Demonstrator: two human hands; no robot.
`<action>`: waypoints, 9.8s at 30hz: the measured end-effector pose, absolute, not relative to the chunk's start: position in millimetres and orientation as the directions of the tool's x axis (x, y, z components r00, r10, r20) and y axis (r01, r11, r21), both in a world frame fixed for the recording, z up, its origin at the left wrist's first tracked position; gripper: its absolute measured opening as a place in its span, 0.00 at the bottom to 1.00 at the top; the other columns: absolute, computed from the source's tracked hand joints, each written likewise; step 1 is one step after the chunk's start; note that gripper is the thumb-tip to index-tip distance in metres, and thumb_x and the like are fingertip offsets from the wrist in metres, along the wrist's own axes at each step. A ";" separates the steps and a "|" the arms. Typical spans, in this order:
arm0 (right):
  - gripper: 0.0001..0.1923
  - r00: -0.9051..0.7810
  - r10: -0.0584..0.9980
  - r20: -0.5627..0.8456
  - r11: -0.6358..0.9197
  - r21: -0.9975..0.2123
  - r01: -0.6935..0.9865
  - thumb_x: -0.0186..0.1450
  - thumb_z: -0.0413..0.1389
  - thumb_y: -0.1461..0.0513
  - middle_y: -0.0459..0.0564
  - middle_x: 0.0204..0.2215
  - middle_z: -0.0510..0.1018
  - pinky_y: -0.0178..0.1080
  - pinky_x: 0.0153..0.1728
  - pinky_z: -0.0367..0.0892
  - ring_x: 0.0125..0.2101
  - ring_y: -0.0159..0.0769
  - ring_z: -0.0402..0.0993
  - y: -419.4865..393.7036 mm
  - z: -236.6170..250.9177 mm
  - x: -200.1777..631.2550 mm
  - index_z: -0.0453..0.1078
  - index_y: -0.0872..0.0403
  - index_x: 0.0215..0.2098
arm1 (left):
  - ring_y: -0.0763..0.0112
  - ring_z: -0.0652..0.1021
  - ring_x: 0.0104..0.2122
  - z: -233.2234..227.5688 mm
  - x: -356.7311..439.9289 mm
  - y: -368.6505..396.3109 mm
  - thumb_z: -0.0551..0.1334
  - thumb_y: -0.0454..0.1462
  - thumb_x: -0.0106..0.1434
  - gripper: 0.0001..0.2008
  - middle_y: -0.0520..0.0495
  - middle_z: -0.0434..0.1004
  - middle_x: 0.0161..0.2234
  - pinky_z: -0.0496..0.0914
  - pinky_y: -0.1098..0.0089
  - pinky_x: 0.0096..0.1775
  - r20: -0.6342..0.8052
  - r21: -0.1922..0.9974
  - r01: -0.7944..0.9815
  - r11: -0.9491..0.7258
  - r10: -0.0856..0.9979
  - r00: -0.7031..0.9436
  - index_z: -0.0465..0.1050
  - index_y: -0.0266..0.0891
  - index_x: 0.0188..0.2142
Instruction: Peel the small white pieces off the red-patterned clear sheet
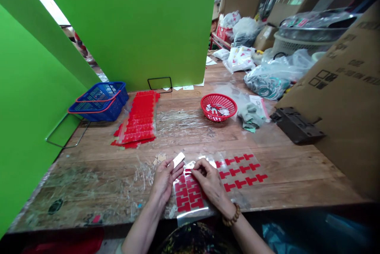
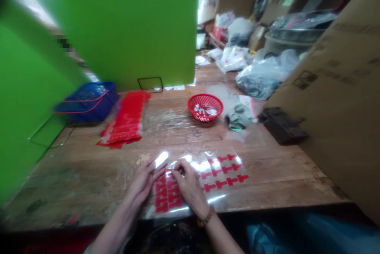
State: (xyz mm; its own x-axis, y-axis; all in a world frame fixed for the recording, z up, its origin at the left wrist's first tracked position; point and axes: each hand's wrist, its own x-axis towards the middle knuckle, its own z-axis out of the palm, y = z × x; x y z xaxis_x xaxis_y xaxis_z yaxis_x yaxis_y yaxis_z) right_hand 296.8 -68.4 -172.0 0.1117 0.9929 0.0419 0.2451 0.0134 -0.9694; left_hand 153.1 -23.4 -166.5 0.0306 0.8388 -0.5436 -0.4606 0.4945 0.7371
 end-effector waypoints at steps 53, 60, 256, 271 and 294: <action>0.06 0.161 0.983 0.089 0.022 -0.926 0.378 0.60 0.51 0.67 0.43 0.24 0.69 0.32 0.28 0.60 0.26 0.31 0.65 -98.2 -134.3 310.4 0.63 0.52 0.26 | 0.63 0.80 0.29 -125.2 166.0 -55.8 0.64 0.35 0.54 0.11 0.41 0.80 0.27 0.74 0.71 0.32 -0.516 0.817 -0.089 0.570 0.791 0.329 0.69 0.33 0.37; 0.05 0.167 0.982 0.089 0.018 -0.923 0.383 0.60 0.51 0.66 0.43 0.24 0.69 0.32 0.28 0.60 0.26 0.31 0.65 -98.6 -136.6 310.2 0.62 0.52 0.27 | 0.63 0.80 0.29 -125.7 166.6 -55.1 0.65 0.34 0.53 0.11 0.41 0.80 0.28 0.75 0.71 0.31 -0.526 0.807 -0.100 0.582 0.786 0.326 0.69 0.33 0.37; 0.14 0.094 0.861 0.500 0.055 -0.274 0.960 0.62 0.50 0.60 0.56 0.48 0.72 0.49 0.46 0.60 0.48 0.47 0.66 -109.0 -216.5 373.1 0.69 0.54 0.45 | 0.57 0.66 0.54 -225.1 151.9 -29.3 0.49 0.31 0.63 0.18 0.42 0.72 0.50 0.60 0.54 0.53 0.421 0.229 0.853 -0.469 0.838 0.347 0.71 0.41 0.48; 0.26 0.431 0.782 0.450 -0.247 -0.411 0.878 0.61 0.48 0.61 0.63 0.52 0.61 0.49 0.47 0.58 0.52 0.50 0.57 41.5 -170.4 505.5 0.54 0.59 0.57 | 0.55 0.69 0.52 -260.8 138.2 -14.4 0.50 0.34 0.61 0.18 0.46 0.72 0.50 0.68 0.55 0.47 0.492 0.115 0.843 -0.525 0.768 0.411 0.72 0.45 0.47; 0.24 0.315 0.895 0.316 -0.257 -0.210 0.943 0.60 0.54 0.59 0.61 0.49 0.65 0.48 0.43 0.59 0.47 0.51 0.62 17.7 -160.1 536.0 0.59 0.57 0.53 | 0.53 0.65 0.54 -227.6 147.1 -28.4 0.52 0.34 0.62 0.15 0.41 0.71 0.50 0.63 0.54 0.50 0.418 0.228 0.836 -0.499 0.825 0.379 0.72 0.41 0.46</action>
State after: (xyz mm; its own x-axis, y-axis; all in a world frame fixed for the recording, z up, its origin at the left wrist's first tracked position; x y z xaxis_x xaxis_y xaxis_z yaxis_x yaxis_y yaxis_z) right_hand 536.0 17.7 -160.1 0.3145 0.8952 0.3158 0.9432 -0.2573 -0.2100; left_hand 147.1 -28.4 -227.6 0.3793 0.8255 0.4180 0.8359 -0.4995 0.2278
